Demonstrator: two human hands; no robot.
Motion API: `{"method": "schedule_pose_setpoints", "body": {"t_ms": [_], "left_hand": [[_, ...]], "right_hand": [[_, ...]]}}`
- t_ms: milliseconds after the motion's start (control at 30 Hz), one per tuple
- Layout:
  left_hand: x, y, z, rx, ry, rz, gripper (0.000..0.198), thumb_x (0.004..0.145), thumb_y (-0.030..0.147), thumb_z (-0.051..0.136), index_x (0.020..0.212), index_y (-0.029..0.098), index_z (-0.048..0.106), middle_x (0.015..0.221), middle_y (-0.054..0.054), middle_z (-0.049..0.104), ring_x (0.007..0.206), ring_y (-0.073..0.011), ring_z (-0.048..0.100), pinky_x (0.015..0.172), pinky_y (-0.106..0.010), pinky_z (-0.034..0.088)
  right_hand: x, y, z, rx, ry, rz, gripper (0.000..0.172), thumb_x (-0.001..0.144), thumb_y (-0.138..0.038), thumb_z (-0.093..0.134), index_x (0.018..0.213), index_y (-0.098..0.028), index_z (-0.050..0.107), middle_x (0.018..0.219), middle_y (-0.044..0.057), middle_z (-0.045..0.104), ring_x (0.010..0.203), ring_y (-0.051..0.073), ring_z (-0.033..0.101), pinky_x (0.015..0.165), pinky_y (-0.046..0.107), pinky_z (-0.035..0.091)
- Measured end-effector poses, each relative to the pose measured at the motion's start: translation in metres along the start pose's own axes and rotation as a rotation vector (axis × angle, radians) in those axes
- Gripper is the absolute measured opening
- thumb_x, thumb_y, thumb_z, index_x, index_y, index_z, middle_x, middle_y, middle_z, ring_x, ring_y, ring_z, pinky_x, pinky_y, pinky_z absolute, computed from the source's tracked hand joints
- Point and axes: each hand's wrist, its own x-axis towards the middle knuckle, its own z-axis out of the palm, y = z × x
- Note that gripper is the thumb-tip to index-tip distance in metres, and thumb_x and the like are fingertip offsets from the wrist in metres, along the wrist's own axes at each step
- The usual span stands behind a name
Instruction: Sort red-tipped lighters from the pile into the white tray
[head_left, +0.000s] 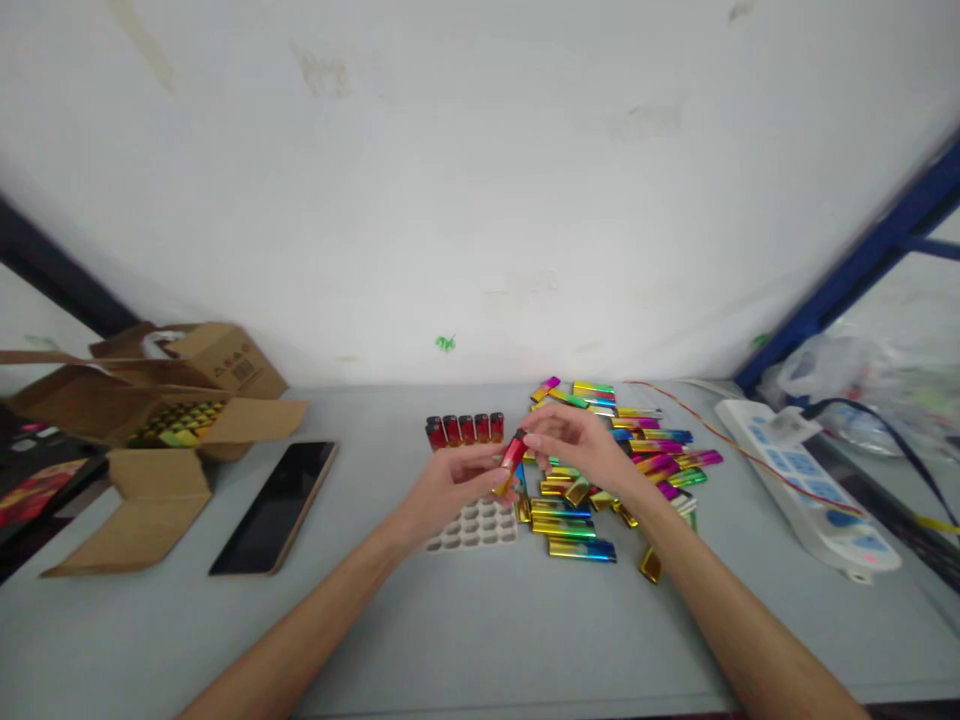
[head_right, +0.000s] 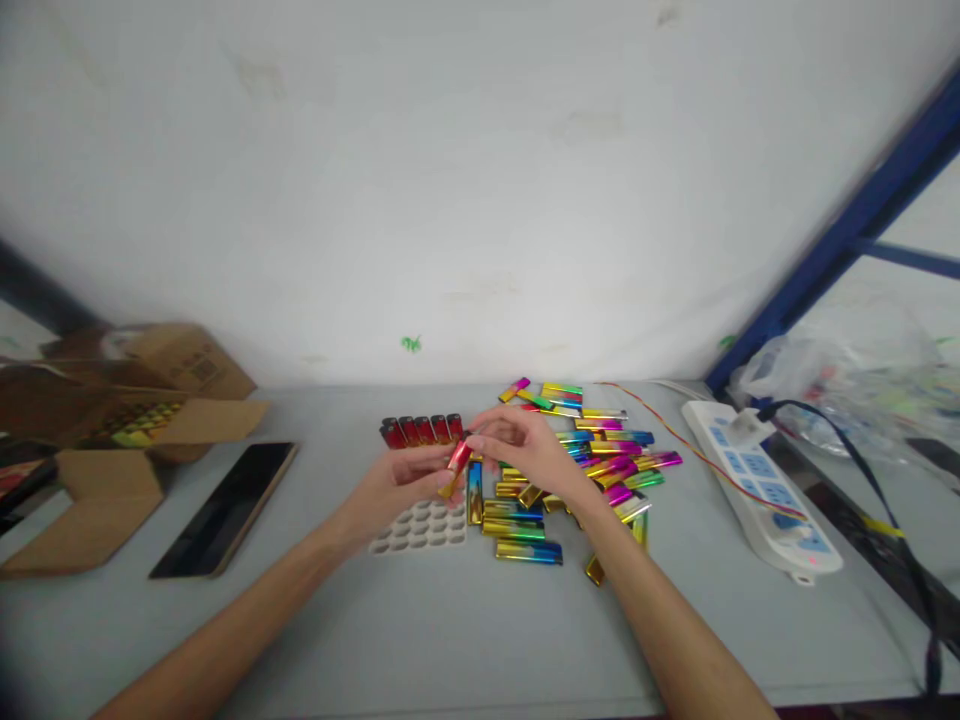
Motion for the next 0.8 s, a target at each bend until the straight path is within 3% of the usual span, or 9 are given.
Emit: {"method": "schedule_pose_setpoints", "body": {"t_ms": [100, 200, 367, 500, 600, 700, 800], "left_hand": [[-0.005, -0.002, -0.001, -0.045, -0.028, -0.02, 0.031, 0.089, 0.042, 0.079, 0.101, 0.015, 0.07, 0.094, -0.007, 0.073, 0.081, -0.0183, 0.07, 0.072, -0.031, 0.058], [-0.008, -0.004, -0.001, -0.163, 0.018, -0.048, 0.03, 0.089, 0.04, 0.078, 0.093, 0.019, 0.057, 0.094, -0.006, 0.072, 0.075, -0.0165, 0.067, 0.06, -0.027, 0.052], [-0.008, -0.007, 0.0, -0.249, 0.117, -0.137, 0.035, 0.083, 0.03, 0.076, 0.089, 0.023, 0.042, 0.074, 0.0, 0.069, 0.054, -0.0091, 0.049, 0.052, -0.02, 0.037], [-0.008, -0.007, 0.0, -0.291, 0.158, -0.208, 0.028, 0.079, 0.032, 0.071, 0.094, 0.022, 0.049, 0.059, 0.007, 0.049, 0.049, -0.0081, 0.033, 0.048, -0.019, 0.025], [-0.009, -0.005, -0.001, -0.334, 0.119, -0.216, 0.034, 0.085, 0.051, 0.064, 0.085, 0.018, 0.056, 0.06, 0.006, 0.039, 0.05, -0.0083, 0.028, 0.047, -0.02, 0.023], [-0.009, -0.003, -0.003, -0.403, 0.115, -0.239, 0.049, 0.09, 0.063, 0.054, 0.07, 0.018, 0.049, 0.06, 0.005, 0.033, 0.051, -0.0088, 0.027, 0.048, -0.021, 0.025], [-0.008, -0.003, -0.007, -0.482, 0.094, -0.263, 0.046, 0.09, 0.058, 0.054, 0.066, 0.019, 0.044, 0.06, 0.006, 0.029, 0.051, -0.0088, 0.025, 0.048, -0.02, 0.026]], "right_hand": [[-0.007, 0.007, -0.003, -0.112, 0.108, -0.037, 0.035, 0.098, -0.055, 0.065, 0.108, -0.021, 0.068, 0.074, -0.001, 0.066, 0.059, 0.013, 0.059, 0.056, 0.027, 0.048], [-0.015, 0.011, -0.006, -0.392, 0.224, -0.066, 0.034, 0.104, -0.052, 0.056, 0.104, -0.021, 0.068, 0.071, 0.0, 0.065, 0.06, 0.014, 0.057, 0.057, 0.027, 0.045], [-0.022, 0.016, -0.004, -0.77, 0.237, -0.165, 0.032, 0.108, -0.044, 0.048, 0.106, -0.02, 0.069, 0.088, 0.006, 0.075, 0.073, 0.02, 0.067, 0.071, 0.032, 0.05], [-0.022, 0.018, 0.0, -0.826, 0.213, -0.18, 0.034, 0.11, -0.044, 0.044, 0.105, -0.021, 0.07, 0.091, 0.008, 0.078, 0.079, 0.024, 0.072, 0.074, 0.034, 0.052], [-0.022, 0.018, 0.002, -0.844, 0.219, -0.189, 0.035, 0.11, -0.045, 0.044, 0.102, -0.021, 0.07, 0.087, 0.008, 0.077, 0.075, 0.024, 0.071, 0.073, 0.034, 0.052], [-0.023, 0.018, 0.002, -0.858, 0.224, -0.195, 0.035, 0.109, -0.044, 0.045, 0.1, -0.021, 0.07, 0.084, 0.008, 0.076, 0.073, 0.023, 0.07, 0.071, 0.034, 0.051], [-0.024, 0.02, 0.001, -0.861, 0.235, -0.188, 0.034, 0.109, -0.044, 0.046, 0.102, -0.021, 0.07, 0.084, 0.007, 0.075, 0.071, 0.023, 0.07, 0.07, 0.033, 0.05]]}}
